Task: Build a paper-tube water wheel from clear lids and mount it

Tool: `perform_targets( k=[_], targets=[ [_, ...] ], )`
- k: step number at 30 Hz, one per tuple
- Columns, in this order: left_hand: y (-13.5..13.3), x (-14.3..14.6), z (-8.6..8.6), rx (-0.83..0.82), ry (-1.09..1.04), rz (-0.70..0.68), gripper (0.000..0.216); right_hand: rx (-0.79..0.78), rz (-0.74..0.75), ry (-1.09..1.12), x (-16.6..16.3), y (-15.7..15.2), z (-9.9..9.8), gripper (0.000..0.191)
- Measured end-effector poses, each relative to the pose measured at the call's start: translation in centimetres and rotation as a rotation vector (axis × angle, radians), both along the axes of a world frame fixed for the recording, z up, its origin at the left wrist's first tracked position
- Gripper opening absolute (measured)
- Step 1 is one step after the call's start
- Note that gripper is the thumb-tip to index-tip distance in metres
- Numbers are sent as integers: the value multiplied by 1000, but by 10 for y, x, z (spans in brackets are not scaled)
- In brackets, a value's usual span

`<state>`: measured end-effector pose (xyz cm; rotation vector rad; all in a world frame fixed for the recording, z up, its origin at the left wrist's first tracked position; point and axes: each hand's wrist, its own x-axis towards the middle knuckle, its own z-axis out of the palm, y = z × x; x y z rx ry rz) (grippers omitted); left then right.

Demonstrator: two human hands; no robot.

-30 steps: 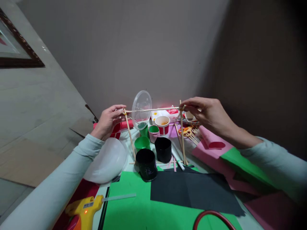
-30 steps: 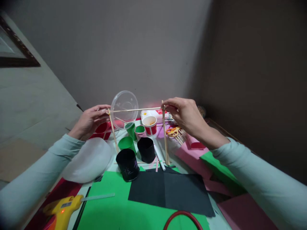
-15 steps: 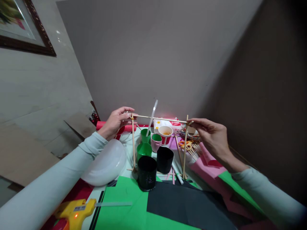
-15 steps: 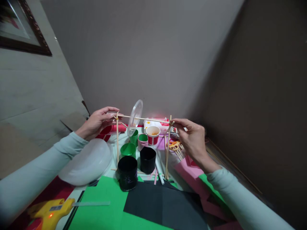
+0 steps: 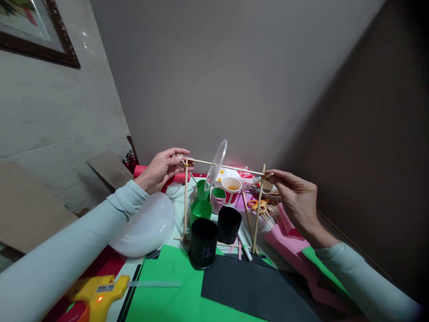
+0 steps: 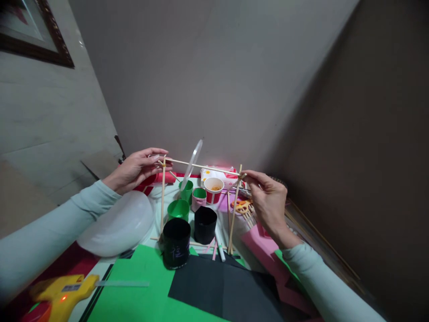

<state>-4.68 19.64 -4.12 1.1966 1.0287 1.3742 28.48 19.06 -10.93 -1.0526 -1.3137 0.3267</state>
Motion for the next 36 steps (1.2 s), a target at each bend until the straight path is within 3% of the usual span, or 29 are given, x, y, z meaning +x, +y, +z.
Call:
perform_targets(
  k=[9,13,16,24,29,36],
  targets=[
    [2,-5,-11,61,-21,-71,34,-8,-20,71,2,3,-3,15],
    [4,-7,-15,78,21,-95,44,13,18,-17,4,2,0,14],
    [4,-7,-16,80,71,-100,36,27,67,-113,5,2,5,15],
    [-2,-7,-16,154,273,-21,29,52,186,-282,13,-5,18,15],
    [-3,-6,-16,295,555,135,35,63,180,-292,12,-4,17,18],
    [1,-6,-13,292,661,110,45,80,181,-254,9,4,14,18]
  ],
)
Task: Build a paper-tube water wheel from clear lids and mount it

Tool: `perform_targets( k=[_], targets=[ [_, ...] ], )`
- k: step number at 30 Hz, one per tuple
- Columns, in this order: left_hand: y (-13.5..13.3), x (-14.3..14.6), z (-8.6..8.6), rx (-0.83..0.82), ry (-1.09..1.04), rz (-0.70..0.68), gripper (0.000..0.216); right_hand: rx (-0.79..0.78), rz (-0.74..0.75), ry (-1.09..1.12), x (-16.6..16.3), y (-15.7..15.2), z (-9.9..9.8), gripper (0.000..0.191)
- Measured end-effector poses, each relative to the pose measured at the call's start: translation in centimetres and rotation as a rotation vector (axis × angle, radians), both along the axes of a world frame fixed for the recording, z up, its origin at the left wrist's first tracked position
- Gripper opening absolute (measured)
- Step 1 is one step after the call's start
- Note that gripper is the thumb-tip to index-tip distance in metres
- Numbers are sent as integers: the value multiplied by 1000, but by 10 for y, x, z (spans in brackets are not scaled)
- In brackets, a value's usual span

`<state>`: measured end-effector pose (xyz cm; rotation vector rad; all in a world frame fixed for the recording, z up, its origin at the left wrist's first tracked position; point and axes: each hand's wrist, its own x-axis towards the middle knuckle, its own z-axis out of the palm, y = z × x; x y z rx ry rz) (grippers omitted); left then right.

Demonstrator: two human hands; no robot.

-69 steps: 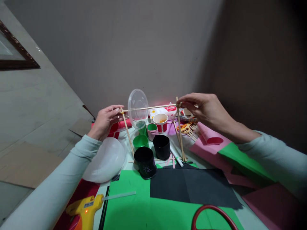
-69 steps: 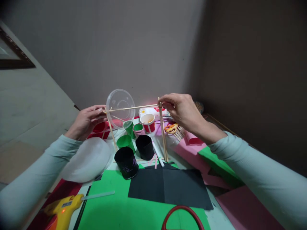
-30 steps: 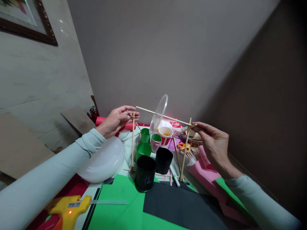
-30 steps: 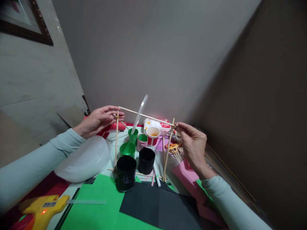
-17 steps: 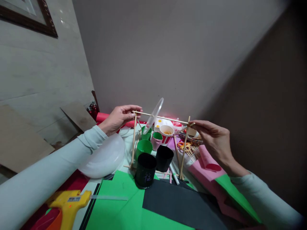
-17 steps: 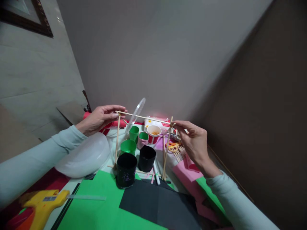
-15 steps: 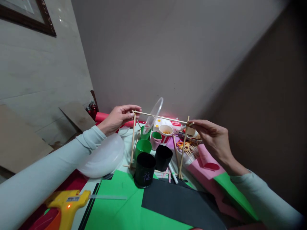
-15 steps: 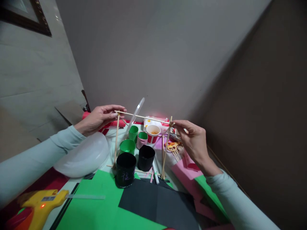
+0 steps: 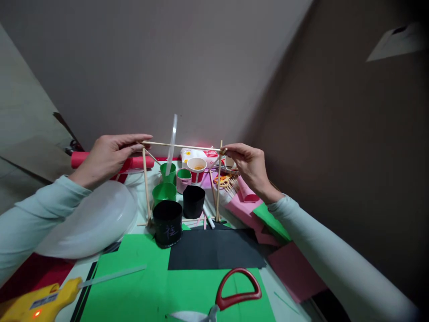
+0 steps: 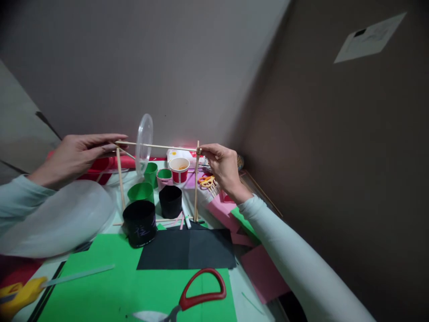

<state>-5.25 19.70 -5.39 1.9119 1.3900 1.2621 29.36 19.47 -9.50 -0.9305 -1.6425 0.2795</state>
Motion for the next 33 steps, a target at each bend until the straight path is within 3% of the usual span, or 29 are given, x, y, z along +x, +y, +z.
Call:
perform_targets(
  k=[13,23,27,33],
  targets=[
    [-3,15,-1,50,86,3,28,38,-35,-40,-33,1,-1,22],
    [0,11,-14,35,-91,16,47,24,3,-77,-6,5,0,20],
    [-1,13,-12,85,-34,82,34,19,14,-88,-4,4,1,23],
    [-2,13,-8,138,121,127,38,22,19,-84,2,7,2,21]
  ],
)
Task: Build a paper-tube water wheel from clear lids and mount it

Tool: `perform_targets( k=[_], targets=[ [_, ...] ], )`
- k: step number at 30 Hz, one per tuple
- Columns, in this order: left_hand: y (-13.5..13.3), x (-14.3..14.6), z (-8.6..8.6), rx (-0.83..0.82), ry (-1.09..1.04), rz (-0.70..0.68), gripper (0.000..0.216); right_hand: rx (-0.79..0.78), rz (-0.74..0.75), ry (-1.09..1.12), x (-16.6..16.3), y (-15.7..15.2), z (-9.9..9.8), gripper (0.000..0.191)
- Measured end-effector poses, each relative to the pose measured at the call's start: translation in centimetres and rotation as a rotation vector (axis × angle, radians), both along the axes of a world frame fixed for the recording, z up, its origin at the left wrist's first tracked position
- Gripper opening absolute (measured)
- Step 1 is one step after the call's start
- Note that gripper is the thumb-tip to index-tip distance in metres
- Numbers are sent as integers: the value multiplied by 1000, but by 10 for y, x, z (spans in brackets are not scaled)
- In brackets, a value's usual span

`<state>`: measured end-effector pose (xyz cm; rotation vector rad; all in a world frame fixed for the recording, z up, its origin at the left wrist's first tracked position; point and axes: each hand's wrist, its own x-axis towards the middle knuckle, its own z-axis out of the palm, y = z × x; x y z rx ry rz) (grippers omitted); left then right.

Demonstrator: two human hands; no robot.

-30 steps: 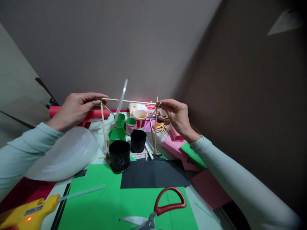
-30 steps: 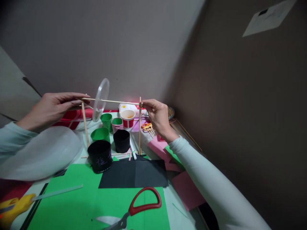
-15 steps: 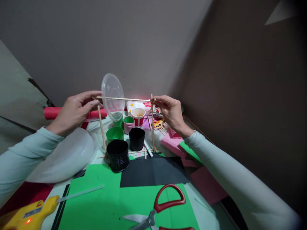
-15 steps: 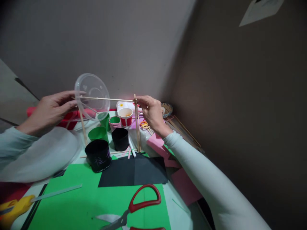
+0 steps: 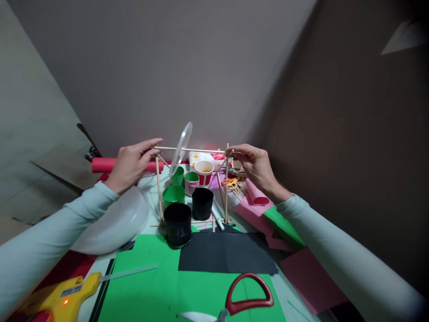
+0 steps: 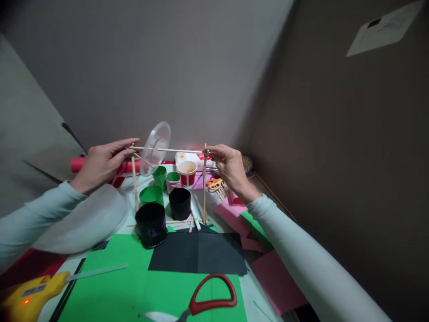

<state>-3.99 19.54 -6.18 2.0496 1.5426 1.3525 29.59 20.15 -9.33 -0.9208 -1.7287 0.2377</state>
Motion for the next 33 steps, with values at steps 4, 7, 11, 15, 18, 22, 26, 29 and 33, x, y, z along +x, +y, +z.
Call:
perform_targets(
  k=[4,7,11,15,18,22,26,29,33],
  targets=[
    [2,3,1,-38,-13,-41,41,20,13,-7,-2,-2,1,22],
    [2,10,2,-57,-34,-83,39,22,20,-34,-9,-7,3,24],
    [-3,20,3,-32,-30,-101,36,5,4,-76,-16,-10,7,28],
    [-10,24,4,-4,-1,-66,38,15,17,-76,-14,-5,7,30],
    [-12,24,6,23,51,-45,37,46,41,-41,-11,1,3,30],
    [-7,22,4,67,135,-27,45,36,24,46,-11,5,-2,23],
    [3,13,-1,59,194,18,57,-7,-35,77,-10,4,-5,18],
    [9,5,-6,37,164,22,66,0,-40,71,-6,3,-5,16],
    [12,1,-9,-10,78,-32,67,-19,-35,55,-3,1,-3,14]
  ],
)
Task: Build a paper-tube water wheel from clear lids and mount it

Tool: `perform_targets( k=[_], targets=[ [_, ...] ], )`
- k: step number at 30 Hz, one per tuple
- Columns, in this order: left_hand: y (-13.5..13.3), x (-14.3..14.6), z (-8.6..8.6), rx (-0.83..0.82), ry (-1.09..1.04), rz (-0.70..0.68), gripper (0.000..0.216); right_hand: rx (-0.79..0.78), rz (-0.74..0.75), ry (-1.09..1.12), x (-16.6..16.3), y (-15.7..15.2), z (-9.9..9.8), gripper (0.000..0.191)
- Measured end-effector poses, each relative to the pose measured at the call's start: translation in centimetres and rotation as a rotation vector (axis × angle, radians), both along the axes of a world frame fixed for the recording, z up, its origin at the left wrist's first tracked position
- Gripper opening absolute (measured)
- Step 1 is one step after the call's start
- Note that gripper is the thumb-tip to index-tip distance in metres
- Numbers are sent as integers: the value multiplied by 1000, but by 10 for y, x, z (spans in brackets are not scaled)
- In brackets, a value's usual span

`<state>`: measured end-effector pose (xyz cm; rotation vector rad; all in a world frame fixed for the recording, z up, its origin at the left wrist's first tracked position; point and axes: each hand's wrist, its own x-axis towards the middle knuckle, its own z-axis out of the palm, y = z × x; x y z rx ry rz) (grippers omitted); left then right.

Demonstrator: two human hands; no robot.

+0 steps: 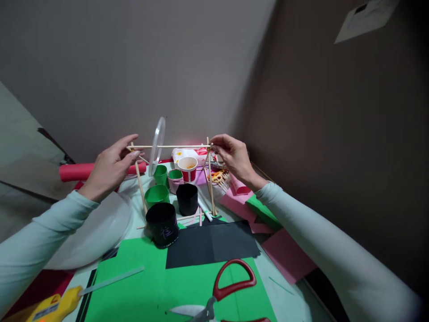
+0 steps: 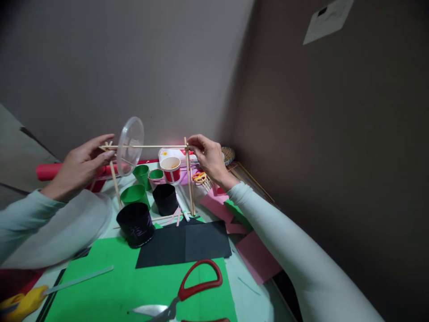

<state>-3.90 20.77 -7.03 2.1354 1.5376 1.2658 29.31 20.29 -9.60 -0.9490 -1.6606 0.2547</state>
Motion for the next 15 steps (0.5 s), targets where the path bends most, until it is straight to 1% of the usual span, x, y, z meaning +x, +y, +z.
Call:
perform_targets(
  k=[7,11,15],
  targets=[
    [4,0,-6,-75,-195,-80,73,-29,31,-2,4,0,1,17],
    [5,-2,-9,-100,-290,-108,78,-42,22,0,7,-1,-1,20],
    [2,-3,-8,-107,-355,-130,81,-52,3,-15,10,-3,-1,21]
  ],
)
